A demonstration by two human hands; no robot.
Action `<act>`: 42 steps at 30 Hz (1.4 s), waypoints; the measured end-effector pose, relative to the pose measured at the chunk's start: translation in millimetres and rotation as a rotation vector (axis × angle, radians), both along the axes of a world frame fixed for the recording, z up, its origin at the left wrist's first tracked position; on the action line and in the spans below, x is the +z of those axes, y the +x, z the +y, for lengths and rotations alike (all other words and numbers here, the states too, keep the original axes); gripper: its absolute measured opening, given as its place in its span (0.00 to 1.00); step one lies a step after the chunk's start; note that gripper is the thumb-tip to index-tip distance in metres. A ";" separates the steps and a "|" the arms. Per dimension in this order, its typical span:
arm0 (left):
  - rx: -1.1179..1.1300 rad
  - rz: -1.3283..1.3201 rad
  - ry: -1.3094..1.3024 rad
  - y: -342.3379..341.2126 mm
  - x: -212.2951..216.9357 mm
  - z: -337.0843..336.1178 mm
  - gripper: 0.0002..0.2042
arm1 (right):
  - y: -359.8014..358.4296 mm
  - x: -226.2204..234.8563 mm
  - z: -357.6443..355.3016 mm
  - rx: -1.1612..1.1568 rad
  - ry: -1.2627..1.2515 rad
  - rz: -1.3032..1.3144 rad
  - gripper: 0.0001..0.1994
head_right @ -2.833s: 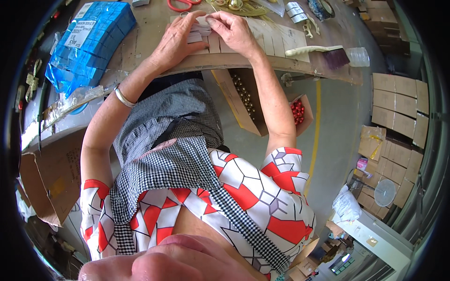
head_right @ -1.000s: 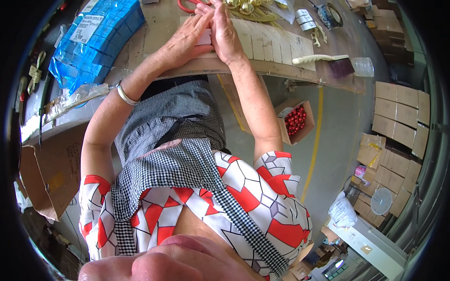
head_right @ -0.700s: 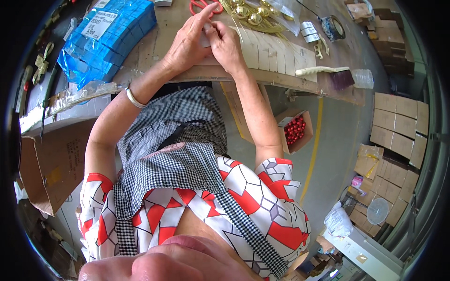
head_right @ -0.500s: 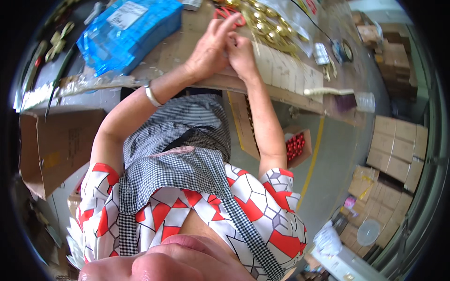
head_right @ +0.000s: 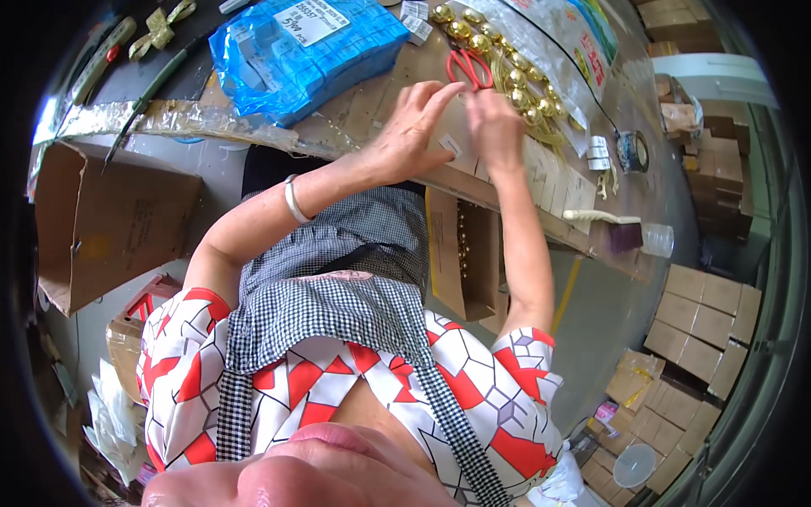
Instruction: The person is attaching white labels or tags to gold-colored ball ornaments at a workbench in a factory environment.
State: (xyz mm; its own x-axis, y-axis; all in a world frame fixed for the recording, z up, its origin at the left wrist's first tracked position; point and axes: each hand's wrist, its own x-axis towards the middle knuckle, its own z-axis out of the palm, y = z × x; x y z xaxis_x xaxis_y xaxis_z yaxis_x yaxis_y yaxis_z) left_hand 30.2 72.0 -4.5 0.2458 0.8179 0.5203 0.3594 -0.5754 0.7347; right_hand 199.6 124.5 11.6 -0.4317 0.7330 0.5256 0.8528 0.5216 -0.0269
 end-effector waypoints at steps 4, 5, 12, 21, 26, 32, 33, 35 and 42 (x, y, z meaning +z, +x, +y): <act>0.001 -0.062 -0.020 -6.7 -6.8 1.3 0.36 | 5.0 6.3 5.1 0.020 -0.117 -0.080 0.13; -0.003 -0.067 -0.021 -4.0 -6.8 1.1 0.36 | 4.9 17.0 7.0 0.020 -0.119 -0.076 0.14; 0.016 -0.028 -0.019 5.2 -8.0 1.5 0.33 | 17.3 1.8 -1.6 0.016 -0.118 -0.173 0.14; -0.028 0.266 0.030 8.5 -11.8 13.7 0.18 | 28.4 -10.5 1.9 -0.005 -0.182 0.059 0.15; -0.214 0.481 -0.058 10.9 4.8 36.7 0.11 | 35.5 -6.3 2.3 -0.093 -0.330 0.370 0.18; -0.286 0.560 -0.115 11.7 9.9 40.9 0.11 | 41.4 1.8 -13.3 -0.044 -0.872 1.089 0.16; -0.251 0.575 -0.112 11.6 9.5 39.0 0.11 | 42.6 2.7 -15.8 -0.039 -0.884 1.093 0.17; -0.219 0.591 -0.106 11.9 13.7 36.0 0.11 | 42.4 2.3 -20.4 -0.046 -0.896 1.108 0.17; -0.134 0.602 -0.111 8.3 12.6 25.2 0.10 | 45.1 -6.5 -21.2 -0.001 -0.920 1.245 0.17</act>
State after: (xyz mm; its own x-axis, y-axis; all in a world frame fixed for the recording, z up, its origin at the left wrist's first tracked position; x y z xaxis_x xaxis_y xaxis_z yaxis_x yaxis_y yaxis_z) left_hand 38.5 97.2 8.1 0.5732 0.8010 0.1727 0.6590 -0.5759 0.4839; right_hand 244.7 103.3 5.0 -0.0781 0.9940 -0.0767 0.0486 -0.0731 -0.9961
